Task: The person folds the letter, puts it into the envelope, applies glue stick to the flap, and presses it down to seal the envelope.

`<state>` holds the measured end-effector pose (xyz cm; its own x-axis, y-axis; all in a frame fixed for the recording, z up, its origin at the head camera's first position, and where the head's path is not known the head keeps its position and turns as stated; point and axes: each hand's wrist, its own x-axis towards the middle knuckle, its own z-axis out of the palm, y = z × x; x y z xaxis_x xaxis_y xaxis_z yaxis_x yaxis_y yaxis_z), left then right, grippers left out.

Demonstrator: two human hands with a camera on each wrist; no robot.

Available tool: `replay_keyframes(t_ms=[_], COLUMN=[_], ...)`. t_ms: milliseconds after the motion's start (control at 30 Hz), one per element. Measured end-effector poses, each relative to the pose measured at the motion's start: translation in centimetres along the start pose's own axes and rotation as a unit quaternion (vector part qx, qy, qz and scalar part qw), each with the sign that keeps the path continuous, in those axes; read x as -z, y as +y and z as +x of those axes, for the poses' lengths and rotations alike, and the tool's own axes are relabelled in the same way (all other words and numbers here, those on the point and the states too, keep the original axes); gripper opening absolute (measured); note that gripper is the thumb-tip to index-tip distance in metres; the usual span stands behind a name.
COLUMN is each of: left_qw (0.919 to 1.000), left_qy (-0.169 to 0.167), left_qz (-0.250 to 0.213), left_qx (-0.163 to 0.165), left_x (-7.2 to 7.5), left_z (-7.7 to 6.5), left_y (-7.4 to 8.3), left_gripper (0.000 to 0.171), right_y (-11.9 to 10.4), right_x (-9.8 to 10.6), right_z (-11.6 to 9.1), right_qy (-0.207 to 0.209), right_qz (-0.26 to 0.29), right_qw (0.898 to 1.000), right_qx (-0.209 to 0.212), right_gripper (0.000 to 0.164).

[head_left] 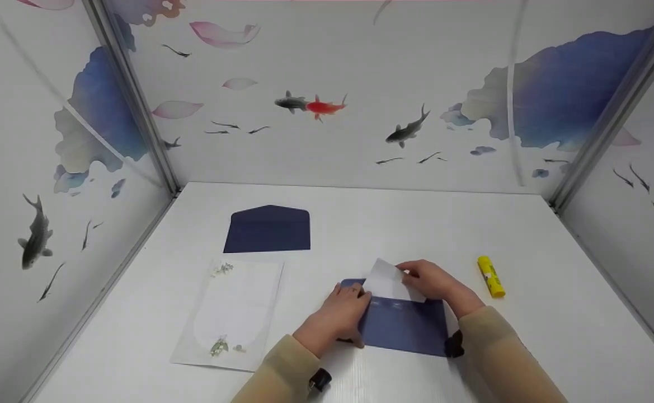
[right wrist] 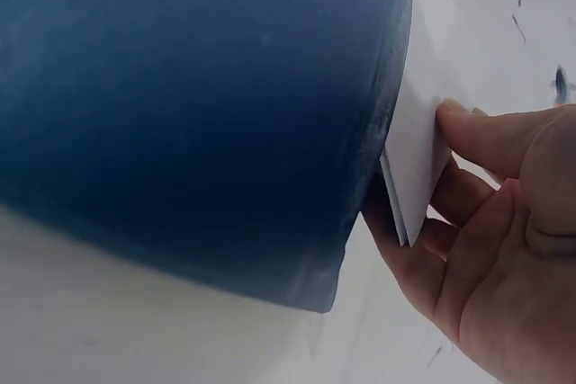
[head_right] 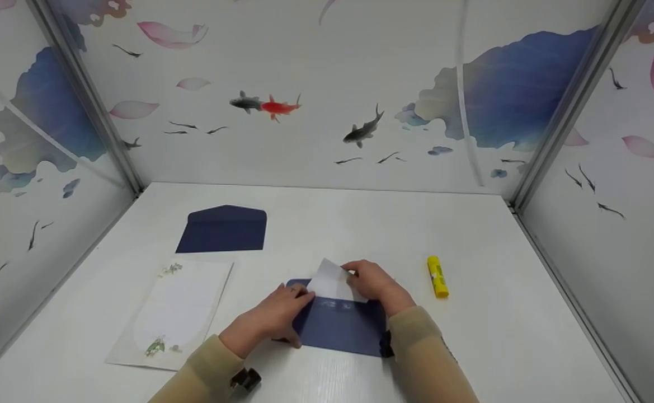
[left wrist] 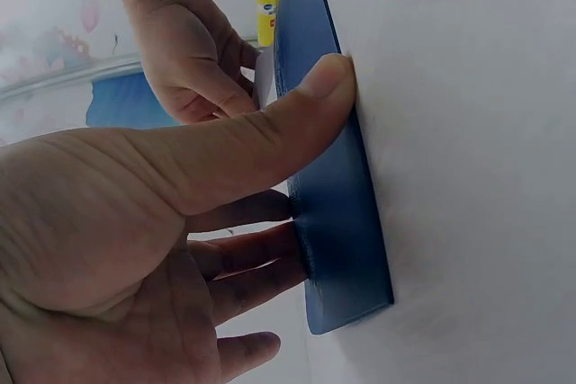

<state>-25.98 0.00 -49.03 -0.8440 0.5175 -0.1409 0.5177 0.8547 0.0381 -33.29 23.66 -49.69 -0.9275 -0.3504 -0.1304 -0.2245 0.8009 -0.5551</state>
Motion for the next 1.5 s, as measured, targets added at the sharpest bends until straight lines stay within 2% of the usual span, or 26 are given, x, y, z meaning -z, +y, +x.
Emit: replay_keyframes(t_ms=[300,467,567,700,933,1133,1367,1500], left_qw=[0.9999,0.9998,0.9997,0.9998,0.9998,0.9998,0.9997,0.9995], left_qy=[-0.005,-0.007,-0.005,-0.004,-0.001,-0.003,0.001,-0.003], left_qz=[-0.009,-0.017,-0.019,-0.012,-0.011,-0.013,-0.021,-0.030], left_qx=[0.003,0.009,0.012,0.014,0.016,0.012,0.010,0.013], left_x=[-0.2,-0.1,0.0,0.2,0.0,-0.1,-0.3,-0.4], left_z=[0.1,-0.1,-0.3,-0.5,-0.4,-0.4,-0.3,-0.2], left_y=[0.0,0.0,0.0,0.1,-0.1,-0.3,-0.4,-0.4], left_gripper=[0.100,0.101,0.104,0.108,0.109,0.108,0.108,0.108], right_y=[-0.9,-1.0,-0.9,-0.8,-1.0,-1.3,-1.4,-1.6], right_x=[-0.8,-1.0,-1.1,-1.3,-1.4,-1.6,-1.7,-1.8], right_z=[-0.3,-0.5,-0.7,-0.9,-1.0,-1.0,-0.9,-0.8], right_qy=[-0.001,0.000,-0.001,-0.001,-0.010,-0.027,-0.054,-0.065], right_qz=[-0.061,-0.053,-0.046,-0.032,-0.038,-0.034,-0.014,-0.018], right_qw=[0.998,0.998,0.998,0.998,0.998,0.998,0.998,0.997], right_qx=[0.011,0.027,0.051,0.060,0.055,0.043,0.021,0.024], right_gripper=[0.030,0.017,0.016,0.016,0.021,0.010,0.018,0.020])
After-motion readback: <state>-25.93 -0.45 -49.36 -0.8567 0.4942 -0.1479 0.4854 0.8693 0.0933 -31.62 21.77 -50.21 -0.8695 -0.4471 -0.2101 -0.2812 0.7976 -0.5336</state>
